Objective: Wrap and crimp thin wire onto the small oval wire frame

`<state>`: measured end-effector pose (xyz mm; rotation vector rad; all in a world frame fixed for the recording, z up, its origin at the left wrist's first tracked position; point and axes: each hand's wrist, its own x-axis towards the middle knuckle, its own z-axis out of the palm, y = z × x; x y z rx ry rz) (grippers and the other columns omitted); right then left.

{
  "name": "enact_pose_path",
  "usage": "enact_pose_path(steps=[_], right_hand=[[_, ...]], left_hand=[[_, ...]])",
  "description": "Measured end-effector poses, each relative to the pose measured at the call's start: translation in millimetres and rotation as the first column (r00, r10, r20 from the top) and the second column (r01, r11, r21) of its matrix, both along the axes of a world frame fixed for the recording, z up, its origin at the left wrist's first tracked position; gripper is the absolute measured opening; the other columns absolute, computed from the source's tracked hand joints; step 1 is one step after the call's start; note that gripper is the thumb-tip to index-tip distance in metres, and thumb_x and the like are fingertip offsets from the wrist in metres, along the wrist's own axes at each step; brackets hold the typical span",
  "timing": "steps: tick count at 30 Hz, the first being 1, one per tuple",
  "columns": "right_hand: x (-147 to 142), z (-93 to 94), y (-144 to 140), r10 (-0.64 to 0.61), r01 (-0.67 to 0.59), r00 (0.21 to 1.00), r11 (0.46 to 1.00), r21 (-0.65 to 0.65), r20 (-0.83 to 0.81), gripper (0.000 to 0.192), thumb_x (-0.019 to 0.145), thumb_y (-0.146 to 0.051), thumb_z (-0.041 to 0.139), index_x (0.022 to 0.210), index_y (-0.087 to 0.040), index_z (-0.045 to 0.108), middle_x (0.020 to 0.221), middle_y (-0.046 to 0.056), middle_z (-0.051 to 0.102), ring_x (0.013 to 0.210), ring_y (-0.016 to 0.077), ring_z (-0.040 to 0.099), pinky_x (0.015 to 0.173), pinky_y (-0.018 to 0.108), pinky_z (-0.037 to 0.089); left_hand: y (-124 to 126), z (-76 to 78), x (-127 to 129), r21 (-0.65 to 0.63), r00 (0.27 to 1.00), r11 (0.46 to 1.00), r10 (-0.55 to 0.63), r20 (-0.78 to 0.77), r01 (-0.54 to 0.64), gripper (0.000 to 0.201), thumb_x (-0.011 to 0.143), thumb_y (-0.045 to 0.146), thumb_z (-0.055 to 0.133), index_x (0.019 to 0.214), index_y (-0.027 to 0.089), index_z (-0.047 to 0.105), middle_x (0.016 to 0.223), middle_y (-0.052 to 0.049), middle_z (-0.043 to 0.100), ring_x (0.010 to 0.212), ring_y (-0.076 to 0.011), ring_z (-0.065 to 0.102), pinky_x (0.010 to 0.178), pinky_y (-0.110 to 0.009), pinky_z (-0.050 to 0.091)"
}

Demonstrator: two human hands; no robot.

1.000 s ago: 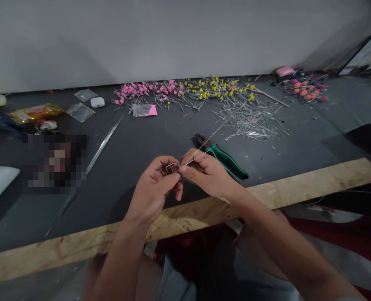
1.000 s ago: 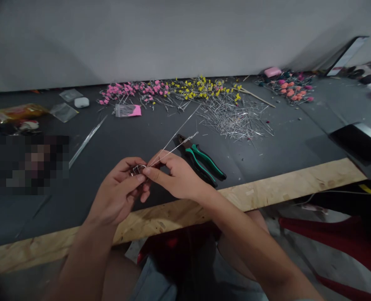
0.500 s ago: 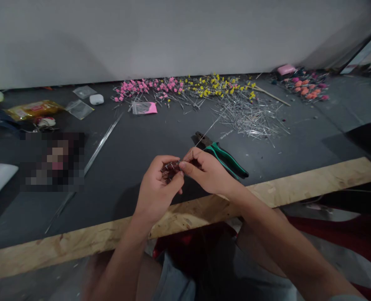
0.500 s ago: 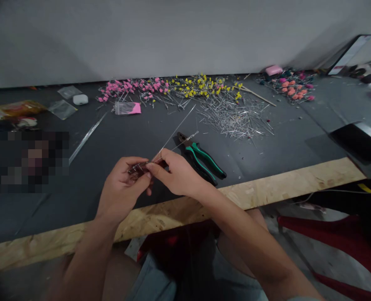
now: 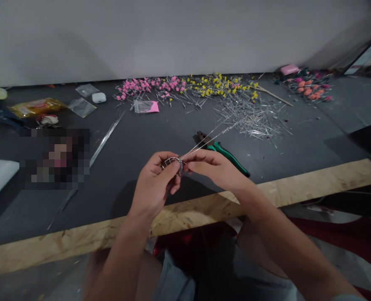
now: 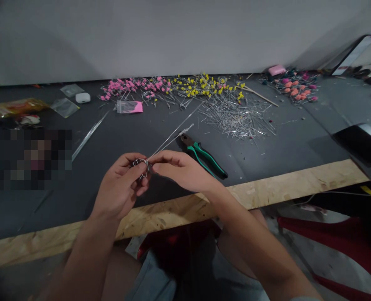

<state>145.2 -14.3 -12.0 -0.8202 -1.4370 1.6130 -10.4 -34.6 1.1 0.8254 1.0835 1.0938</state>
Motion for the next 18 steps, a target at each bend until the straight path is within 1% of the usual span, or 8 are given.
enact_pose_path(steps=[5, 9, 14, 18], right_hand=[[1.3, -1.8, 0.2, -0.006, 0.004, 0.999, 0.999, -0.042, -0.050, 0.012, 0.082, -0.027, 0.061, 0.088, -0.019, 0.067, 0.077, 0.000, 0.065, 0.069, 0.0094, 0.056, 0.069, 0.027, 0.048], [-0.1, -1.3, -1.5, 0.009, -0.021, 0.991, 0.996, -0.087, -0.136, 0.011, 0.079, -0.027, 0.066, 0.086, -0.018, 0.068, 0.075, 0.000, 0.066, 0.068, 0.0088, 0.057, 0.068, 0.025, 0.048], [0.3, -1.0, -3.4, 0.029, -0.050, 0.980, 0.994, -0.102, -0.198, 0.008, 0.079, -0.024, 0.067, 0.085, -0.019, 0.068, 0.075, -0.001, 0.067, 0.069, 0.0076, 0.059, 0.069, 0.023, 0.048], [-0.1, -1.6, -4.4, 0.043, -0.069, 0.969, 0.993, -0.100, -0.242, 0.008, 0.079, -0.022, 0.068, 0.086, -0.020, 0.068, 0.076, -0.002, 0.068, 0.072, 0.0086, 0.062, 0.072, 0.024, 0.050]], left_hand=[[-1.9, 0.9, -1.8, 0.000, 0.991, 0.996, -0.087, 0.103, 0.088, 0.010, 0.076, 0.020, 0.064, 0.083, 0.019, 0.056, 0.061, 0.002, 0.060, 0.046, -0.0056, 0.049, 0.036, -0.013, 0.035], [-3.6, 0.2, -5.5, -0.008, 0.974, 0.989, -0.144, 0.172, 0.148, 0.015, 0.075, 0.021, 0.067, 0.087, 0.017, 0.058, 0.063, 0.000, 0.061, 0.047, -0.0053, 0.050, 0.035, -0.011, 0.035], [-4.4, -0.1, -8.0, 0.003, 0.956, 0.983, -0.178, 0.235, 0.182, 0.014, 0.076, 0.020, 0.067, 0.088, 0.018, 0.060, 0.065, 0.001, 0.062, 0.049, -0.0051, 0.051, 0.037, -0.011, 0.039], [-4.2, -0.1, -8.2, 0.020, 0.943, 0.980, -0.197, 0.267, 0.199, 0.019, 0.074, 0.019, 0.070, 0.092, 0.018, 0.062, 0.064, 0.002, 0.061, 0.049, -0.0043, 0.051, 0.038, -0.011, 0.040]])
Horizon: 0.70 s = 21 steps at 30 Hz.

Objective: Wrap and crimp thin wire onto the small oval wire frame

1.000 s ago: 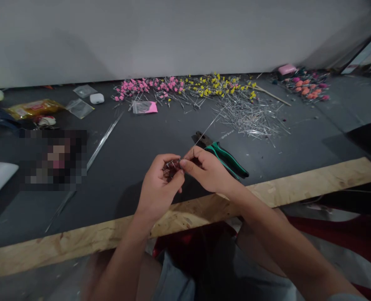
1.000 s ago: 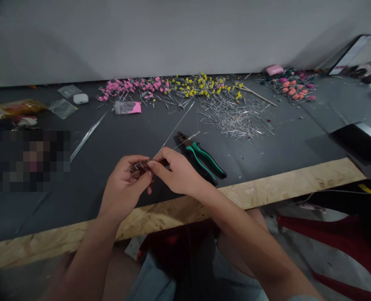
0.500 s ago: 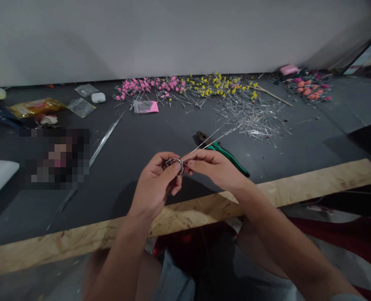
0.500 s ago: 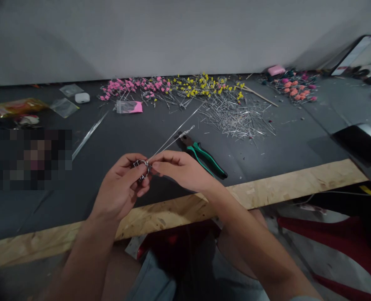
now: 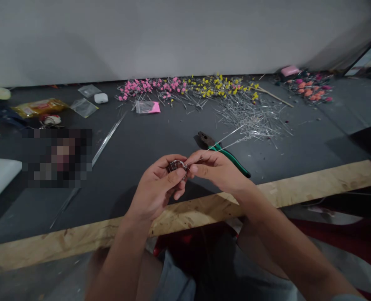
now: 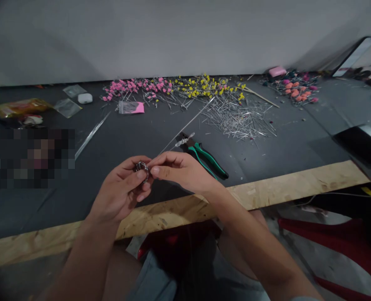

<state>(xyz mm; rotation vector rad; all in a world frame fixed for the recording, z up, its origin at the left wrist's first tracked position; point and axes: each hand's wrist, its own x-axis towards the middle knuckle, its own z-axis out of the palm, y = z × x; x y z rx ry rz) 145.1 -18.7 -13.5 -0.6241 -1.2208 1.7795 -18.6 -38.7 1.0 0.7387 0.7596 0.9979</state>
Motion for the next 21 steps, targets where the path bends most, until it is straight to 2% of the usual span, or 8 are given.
enact_pose_path(steps=[4, 10, 21], right_hand=[[-1.9, 0.3, 0.1, 0.013, -0.014, 0.999, 1.000, -0.025, -0.043, 0.007, 0.078, -0.019, 0.068, 0.085, -0.019, 0.068, 0.076, -0.002, 0.069, 0.074, 0.0084, 0.064, 0.077, 0.025, 0.051], [-3.3, -1.6, 0.8, -0.009, 0.007, 0.998, 0.999, -0.049, -0.057, 0.007, 0.076, -0.019, 0.071, 0.082, -0.018, 0.067, 0.075, -0.003, 0.068, 0.071, 0.0083, 0.064, 0.073, 0.025, 0.051], [-2.4, -9.7, 5.9, -0.025, 0.025, 0.998, 1.000, 0.002, 0.057, 0.013, 0.073, -0.026, 0.073, 0.076, -0.017, 0.064, 0.072, -0.002, 0.067, 0.070, 0.0098, 0.063, 0.071, 0.026, 0.050]], left_hand=[[-0.2, -1.2, 1.1, 0.028, 1.000, 1.000, 0.012, -0.001, -0.012, 0.015, 0.075, 0.019, 0.070, 0.088, 0.018, 0.062, 0.062, 0.003, 0.060, 0.048, -0.0042, 0.050, 0.038, -0.011, 0.041], [-1.3, -3.1, 2.3, 0.038, 0.998, 0.999, 0.036, -0.052, -0.034, 0.011, 0.076, 0.020, 0.069, 0.085, 0.020, 0.062, 0.061, 0.004, 0.059, 0.046, -0.0039, 0.049, 0.035, -0.011, 0.038], [-4.3, -2.5, 0.3, 0.110, 0.932, 0.993, 0.083, -0.354, -0.047, 0.017, 0.077, 0.028, 0.068, 0.090, 0.020, 0.061, 0.055, 0.005, 0.053, 0.046, -0.0054, 0.046, 0.039, -0.015, 0.036]])
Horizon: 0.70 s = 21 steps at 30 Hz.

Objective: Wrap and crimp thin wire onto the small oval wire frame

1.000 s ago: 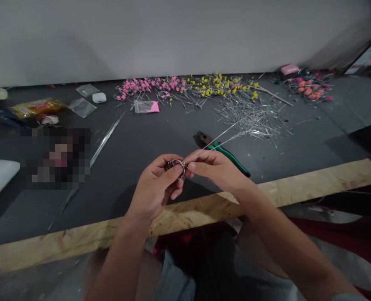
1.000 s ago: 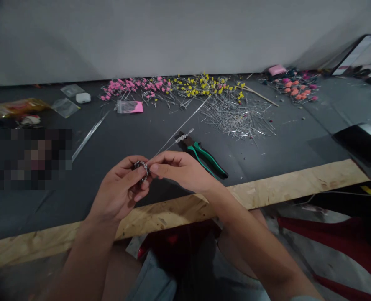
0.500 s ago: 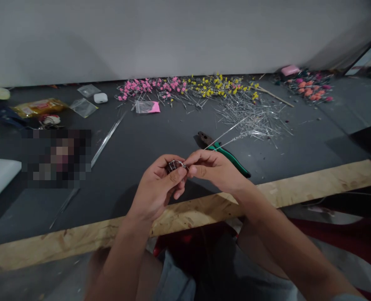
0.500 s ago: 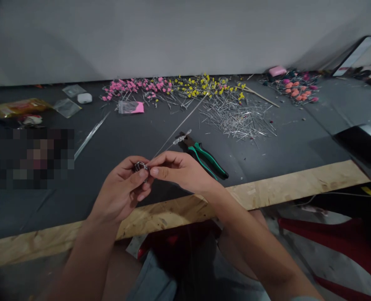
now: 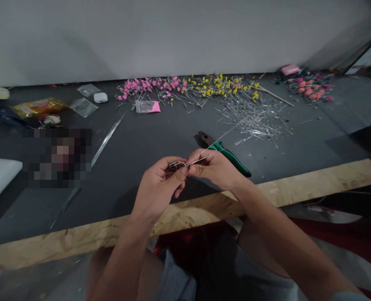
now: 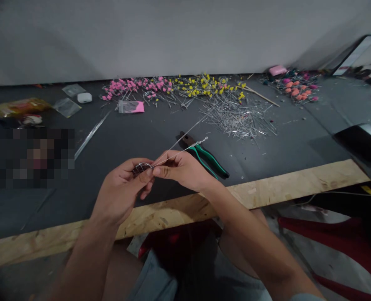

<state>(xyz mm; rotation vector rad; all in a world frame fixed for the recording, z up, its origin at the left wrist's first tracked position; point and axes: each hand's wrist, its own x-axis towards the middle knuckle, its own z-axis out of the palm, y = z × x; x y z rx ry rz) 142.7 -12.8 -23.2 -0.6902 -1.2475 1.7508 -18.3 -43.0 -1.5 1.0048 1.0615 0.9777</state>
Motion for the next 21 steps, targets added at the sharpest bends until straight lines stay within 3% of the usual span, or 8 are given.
enact_pose_path(steps=[9, 13, 21], right_hand=[[-1, 2.8, 0, -0.035, 0.044, 0.990, 0.997, -0.063, 0.135, 0.018, 0.069, -0.030, 0.075, 0.072, -0.017, 0.064, 0.066, -0.003, 0.063, 0.064, 0.0089, 0.057, 0.065, 0.024, 0.046], [-4, 7.6, -2, -0.081, 0.088, 0.976, 0.996, -0.023, 0.202, 0.021, 0.070, -0.035, 0.074, 0.072, -0.017, 0.063, 0.067, -0.002, 0.063, 0.065, 0.0099, 0.057, 0.065, 0.026, 0.046], [-10, 10.1, -8, -0.210, 0.186, 0.918, 0.977, 0.102, 0.337, 0.018, 0.077, -0.035, 0.066, 0.075, -0.018, 0.060, 0.071, -0.001, 0.062, 0.069, 0.0114, 0.057, 0.067, 0.026, 0.046]], left_hand=[[-3, 2.4, -2, 0.055, 0.964, 0.998, 0.009, -0.265, 0.006, 0.022, 0.080, 0.037, 0.063, 0.095, 0.022, 0.060, 0.061, 0.003, 0.056, 0.052, -0.0075, 0.049, 0.044, -0.018, 0.038], [-4, 3.9, -2, 0.131, 0.916, 0.991, 0.041, -0.398, 0.012, 0.021, 0.084, 0.036, 0.057, 0.100, 0.022, 0.060, 0.070, 0.001, 0.061, 0.058, -0.0089, 0.054, 0.051, -0.020, 0.041], [-5, -1.5, 1, 0.280, 0.857, 0.960, 0.139, -0.496, 0.007, 0.019, 0.085, 0.026, 0.052, 0.101, 0.021, 0.061, 0.087, -0.004, 0.066, 0.073, -0.0140, 0.060, 0.063, -0.025, 0.046]])
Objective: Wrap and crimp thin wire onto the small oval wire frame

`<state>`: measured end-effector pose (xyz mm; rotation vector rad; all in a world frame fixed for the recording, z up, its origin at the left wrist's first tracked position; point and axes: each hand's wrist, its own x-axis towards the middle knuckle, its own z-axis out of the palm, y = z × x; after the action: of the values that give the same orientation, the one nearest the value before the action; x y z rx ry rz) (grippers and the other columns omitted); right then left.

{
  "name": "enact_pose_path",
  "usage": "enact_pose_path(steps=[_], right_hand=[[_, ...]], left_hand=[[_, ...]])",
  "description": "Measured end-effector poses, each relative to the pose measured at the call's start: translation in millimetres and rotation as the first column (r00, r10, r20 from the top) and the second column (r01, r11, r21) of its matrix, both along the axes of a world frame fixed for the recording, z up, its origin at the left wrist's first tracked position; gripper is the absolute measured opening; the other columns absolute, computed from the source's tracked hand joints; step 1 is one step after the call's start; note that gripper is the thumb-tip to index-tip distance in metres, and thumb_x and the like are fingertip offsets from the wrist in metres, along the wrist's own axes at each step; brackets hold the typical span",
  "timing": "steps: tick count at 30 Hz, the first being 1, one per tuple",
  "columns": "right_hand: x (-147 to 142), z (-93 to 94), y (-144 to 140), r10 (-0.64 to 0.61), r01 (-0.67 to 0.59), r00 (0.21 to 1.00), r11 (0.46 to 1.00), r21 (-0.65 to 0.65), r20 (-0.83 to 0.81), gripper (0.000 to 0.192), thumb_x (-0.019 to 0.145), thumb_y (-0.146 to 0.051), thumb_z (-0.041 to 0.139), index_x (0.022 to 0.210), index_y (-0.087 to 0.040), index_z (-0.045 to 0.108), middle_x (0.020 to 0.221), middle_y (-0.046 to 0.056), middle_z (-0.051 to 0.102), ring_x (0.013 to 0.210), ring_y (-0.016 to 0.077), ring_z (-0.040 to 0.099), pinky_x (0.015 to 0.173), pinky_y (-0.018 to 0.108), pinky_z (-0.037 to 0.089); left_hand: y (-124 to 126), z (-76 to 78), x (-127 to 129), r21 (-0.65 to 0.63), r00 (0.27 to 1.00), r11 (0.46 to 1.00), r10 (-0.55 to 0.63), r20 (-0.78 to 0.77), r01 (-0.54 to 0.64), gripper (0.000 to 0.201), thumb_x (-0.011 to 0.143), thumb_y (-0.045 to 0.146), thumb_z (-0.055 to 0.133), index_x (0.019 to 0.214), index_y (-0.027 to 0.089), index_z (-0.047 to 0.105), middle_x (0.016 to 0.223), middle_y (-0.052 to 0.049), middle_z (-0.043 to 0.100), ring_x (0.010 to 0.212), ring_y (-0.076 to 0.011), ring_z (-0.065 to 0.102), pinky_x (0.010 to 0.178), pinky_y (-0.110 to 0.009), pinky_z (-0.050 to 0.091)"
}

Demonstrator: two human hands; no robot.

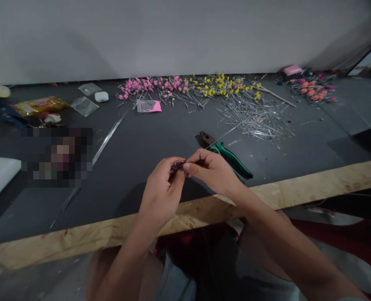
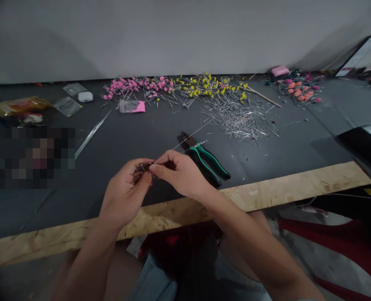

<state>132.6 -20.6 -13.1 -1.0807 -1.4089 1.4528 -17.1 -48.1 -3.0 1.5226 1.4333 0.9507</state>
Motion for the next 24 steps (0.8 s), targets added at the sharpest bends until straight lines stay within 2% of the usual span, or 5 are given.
enact_pose_path(steps=[5, 9, 15, 20, 24], right_hand=[[-1, -3.1, 1, -0.050, 0.048, 0.998, 0.998, 0.035, 0.046, 0.017, 0.078, -0.035, 0.064, 0.076, -0.018, 0.059, 0.072, 0.000, 0.062, 0.069, 0.0120, 0.056, 0.067, 0.027, 0.045], [1, -3.3, 1, -0.037, 0.037, 0.999, 0.997, 0.074, -0.004, 0.015, 0.078, -0.034, 0.065, 0.080, -0.019, 0.062, 0.078, 0.000, 0.063, 0.074, 0.0122, 0.058, 0.072, 0.027, 0.045], [2, -3.0, 0, -0.034, 0.044, 0.991, 0.996, 0.074, -0.130, 0.010, 0.081, -0.025, 0.061, 0.089, -0.019, 0.064, 0.088, 0.001, 0.064, 0.080, 0.0108, 0.059, 0.079, 0.027, 0.047], [13, -2.5, 4, -0.132, 0.127, 0.964, 0.991, -0.040, -0.230, 0.019, 0.076, -0.021, 0.065, 0.095, -0.020, 0.063, 0.087, 0.001, 0.064, 0.082, 0.0118, 0.060, 0.073, 0.026, 0.049], [27, -0.3, 9, -0.233, 0.227, 0.928, 0.972, -0.052, -0.291, 0.019, 0.078, -0.026, 0.064, 0.096, -0.022, 0.063, 0.086, 0.001, 0.064, 0.080, 0.0123, 0.061, 0.069, 0.026, 0.050]], left_hand=[[1, 0.0, 5, -0.003, 0.998, 0.999, 0.039, 0.046, -0.039, 0.021, 0.082, 0.023, 0.054, 0.102, 0.021, 0.060, 0.094, -0.004, 0.065, 0.082, -0.0151, 0.062, 0.073, -0.027, 0.048], [6, 0.0, 5, -0.132, 0.979, 0.991, 0.061, 0.193, -0.035, 0.019, 0.079, 0.023, 0.059, 0.098, 0.021, 0.060, 0.078, 0.000, 0.062, 0.066, -0.0108, 0.057, 0.060, -0.022, 0.046], [11, -5.0, 7, -0.144, 0.920, 0.990, 0.048, 0.389, 0.009, 0.024, 0.079, 0.025, 0.062, 0.102, 0.022, 0.059, 0.070, 0.003, 0.056, 0.056, -0.0075, 0.049, 0.048, -0.018, 0.039], [17, -10.1, 6, -0.074, 0.960, 0.992, 0.120, 0.253, -0.104, 0.023, 0.076, 0.035, 0.066, 0.093, 0.020, 0.062, 0.065, 0.003, 0.055, 0.054, -0.0072, 0.048, 0.047, -0.017, 0.037], [20, -11.7, 3, -0.028, 0.984, 0.992, 0.126, 0.128, -0.123, 0.021, 0.078, 0.037, 0.064, 0.089, 0.019, 0.064, 0.062, 0.002, 0.057, 0.052, -0.0075, 0.048, 0.047, -0.018, 0.037]])
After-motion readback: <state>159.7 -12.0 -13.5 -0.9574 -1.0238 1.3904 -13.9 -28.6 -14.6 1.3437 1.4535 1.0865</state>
